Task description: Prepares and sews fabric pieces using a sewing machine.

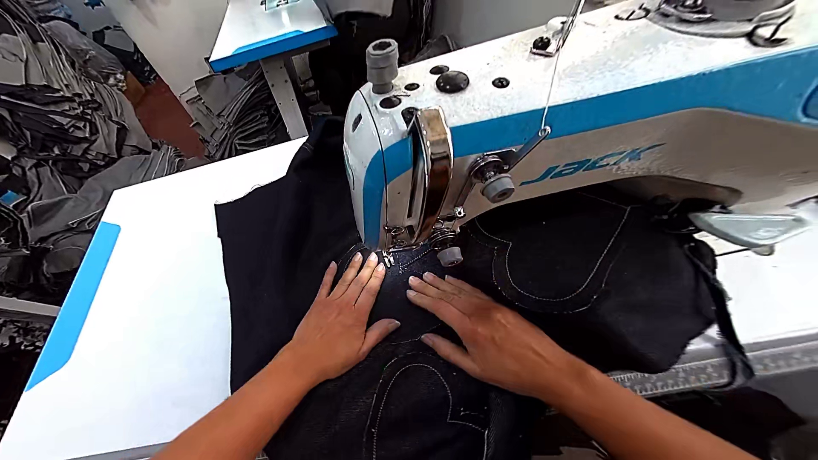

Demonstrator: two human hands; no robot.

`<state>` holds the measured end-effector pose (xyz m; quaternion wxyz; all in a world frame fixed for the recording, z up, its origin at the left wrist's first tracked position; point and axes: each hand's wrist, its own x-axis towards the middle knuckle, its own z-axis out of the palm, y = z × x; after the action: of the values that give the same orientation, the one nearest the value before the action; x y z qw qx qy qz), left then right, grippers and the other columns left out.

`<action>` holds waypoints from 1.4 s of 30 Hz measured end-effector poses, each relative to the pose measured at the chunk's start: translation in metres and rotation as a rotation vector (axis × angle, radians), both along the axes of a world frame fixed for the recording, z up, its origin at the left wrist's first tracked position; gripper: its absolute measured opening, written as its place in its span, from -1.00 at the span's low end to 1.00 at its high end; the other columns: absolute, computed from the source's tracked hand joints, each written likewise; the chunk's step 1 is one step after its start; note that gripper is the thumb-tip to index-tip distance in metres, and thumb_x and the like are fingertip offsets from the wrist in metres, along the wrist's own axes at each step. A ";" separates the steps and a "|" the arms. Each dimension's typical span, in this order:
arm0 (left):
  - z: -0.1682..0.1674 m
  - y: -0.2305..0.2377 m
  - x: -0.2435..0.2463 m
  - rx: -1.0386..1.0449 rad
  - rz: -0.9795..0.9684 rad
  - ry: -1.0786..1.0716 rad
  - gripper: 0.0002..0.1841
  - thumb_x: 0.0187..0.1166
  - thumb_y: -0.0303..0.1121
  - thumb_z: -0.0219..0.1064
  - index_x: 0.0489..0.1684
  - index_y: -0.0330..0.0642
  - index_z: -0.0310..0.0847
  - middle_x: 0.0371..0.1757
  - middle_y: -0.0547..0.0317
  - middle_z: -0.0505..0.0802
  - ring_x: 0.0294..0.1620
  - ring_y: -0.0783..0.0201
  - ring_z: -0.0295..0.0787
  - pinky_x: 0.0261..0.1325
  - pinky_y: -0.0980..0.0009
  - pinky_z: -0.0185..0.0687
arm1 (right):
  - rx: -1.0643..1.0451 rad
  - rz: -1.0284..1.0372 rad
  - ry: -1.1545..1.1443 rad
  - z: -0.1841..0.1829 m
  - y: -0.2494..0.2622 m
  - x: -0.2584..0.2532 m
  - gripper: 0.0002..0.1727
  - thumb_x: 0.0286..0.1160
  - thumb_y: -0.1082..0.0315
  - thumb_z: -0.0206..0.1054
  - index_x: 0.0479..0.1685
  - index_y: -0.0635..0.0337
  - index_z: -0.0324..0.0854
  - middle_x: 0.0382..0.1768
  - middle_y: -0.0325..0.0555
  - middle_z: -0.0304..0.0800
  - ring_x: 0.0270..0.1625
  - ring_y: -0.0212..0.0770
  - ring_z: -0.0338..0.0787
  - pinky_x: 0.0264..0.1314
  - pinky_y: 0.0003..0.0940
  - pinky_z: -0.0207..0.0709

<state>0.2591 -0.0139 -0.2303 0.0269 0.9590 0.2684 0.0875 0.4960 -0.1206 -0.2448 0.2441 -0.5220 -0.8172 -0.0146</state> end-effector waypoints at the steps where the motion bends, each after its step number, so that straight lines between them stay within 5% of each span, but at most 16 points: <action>1: -0.001 -0.005 0.003 0.004 0.038 -0.009 -0.16 0.77 0.26 -0.20 0.81 -0.25 0.19 0.85 -0.02 0.30 0.90 0.00 0.03 0.83 -0.27 -0.16 | -0.006 0.041 0.004 0.001 0.005 0.007 -0.40 0.69 -0.07 0.06 0.47 0.13 0.64 0.57 -0.12 0.63 0.69 -0.13 0.52 0.74 -0.12 0.33; 6: -0.001 -0.024 0.025 -0.010 0.226 -0.032 -0.16 0.76 0.25 -0.15 0.79 -0.32 0.21 0.84 -0.10 0.30 0.90 -0.10 0.03 0.80 -0.32 -0.18 | -0.053 0.218 0.051 0.003 0.033 0.040 -0.46 0.65 0.02 0.14 0.46 0.12 0.64 0.55 -0.17 0.66 0.70 -0.12 0.50 0.75 -0.06 0.29; 10: 0.002 -0.035 0.043 -0.025 0.371 -0.027 -0.15 0.77 0.25 -0.17 0.80 -0.33 0.17 0.85 -0.11 0.27 0.90 -0.12 -0.01 0.81 -0.31 -0.22 | -0.064 0.253 0.089 0.009 0.053 0.051 -0.51 0.46 0.31 0.12 0.35 0.14 0.73 0.45 -0.18 0.76 0.62 -0.07 0.60 0.72 -0.04 0.34; 17: 0.002 -0.035 0.052 -0.008 0.446 -0.040 -0.14 0.77 0.25 -0.18 0.80 -0.35 0.17 0.84 -0.14 0.28 0.89 -0.14 0.03 0.80 -0.32 -0.20 | -0.029 0.270 0.059 0.012 0.067 0.058 -0.50 0.44 0.34 0.07 0.31 0.13 0.75 0.41 -0.15 0.79 0.53 -0.06 0.70 0.69 -0.13 0.37; 32: 0.002 -0.032 0.052 -0.004 0.431 -0.044 -0.15 0.78 0.24 -0.20 0.80 -0.35 0.16 0.85 -0.12 0.27 0.91 -0.12 -0.01 0.80 -0.32 -0.22 | -0.015 0.257 0.063 0.010 0.069 0.058 -0.49 0.49 0.33 0.01 0.32 0.11 0.75 0.41 -0.12 0.78 0.56 -0.11 0.67 0.71 -0.21 0.33; 36: 0.001 -0.008 0.031 -0.024 0.256 -0.039 -0.16 0.77 0.26 -0.17 0.78 -0.30 0.23 0.81 -0.08 0.36 0.88 -0.08 0.07 0.82 -0.29 -0.17 | -0.038 0.212 0.036 0.011 0.055 0.050 -0.50 0.57 0.31 0.03 0.40 0.12 0.69 0.48 -0.15 0.73 0.63 -0.14 0.59 0.75 -0.20 0.30; 40: 0.010 0.035 0.006 0.059 -0.069 0.002 -0.23 0.77 0.21 -0.14 0.71 -0.26 0.37 0.69 -0.07 0.55 0.78 -0.07 0.33 0.77 -0.40 -0.14 | -0.070 0.208 -0.146 0.023 0.031 0.032 -0.46 0.71 0.11 0.09 0.49 0.24 0.61 0.58 0.04 0.60 0.66 0.01 0.56 0.72 -0.08 0.35; 42: 0.021 0.022 0.015 0.033 0.043 0.062 -0.28 0.79 0.14 -0.12 0.72 -0.24 0.37 0.70 -0.05 0.54 0.82 -0.11 0.24 0.75 -0.49 -0.31 | -0.068 0.281 -0.334 0.037 0.031 0.036 -0.41 0.76 0.02 0.04 0.52 0.26 0.58 0.56 0.10 0.61 0.63 0.05 0.58 0.69 -0.09 0.39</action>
<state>0.2740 0.0085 -0.2093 0.0008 0.9555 0.2883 0.0630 0.5320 -0.0894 -0.2077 0.0873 -0.4012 -0.9110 -0.0389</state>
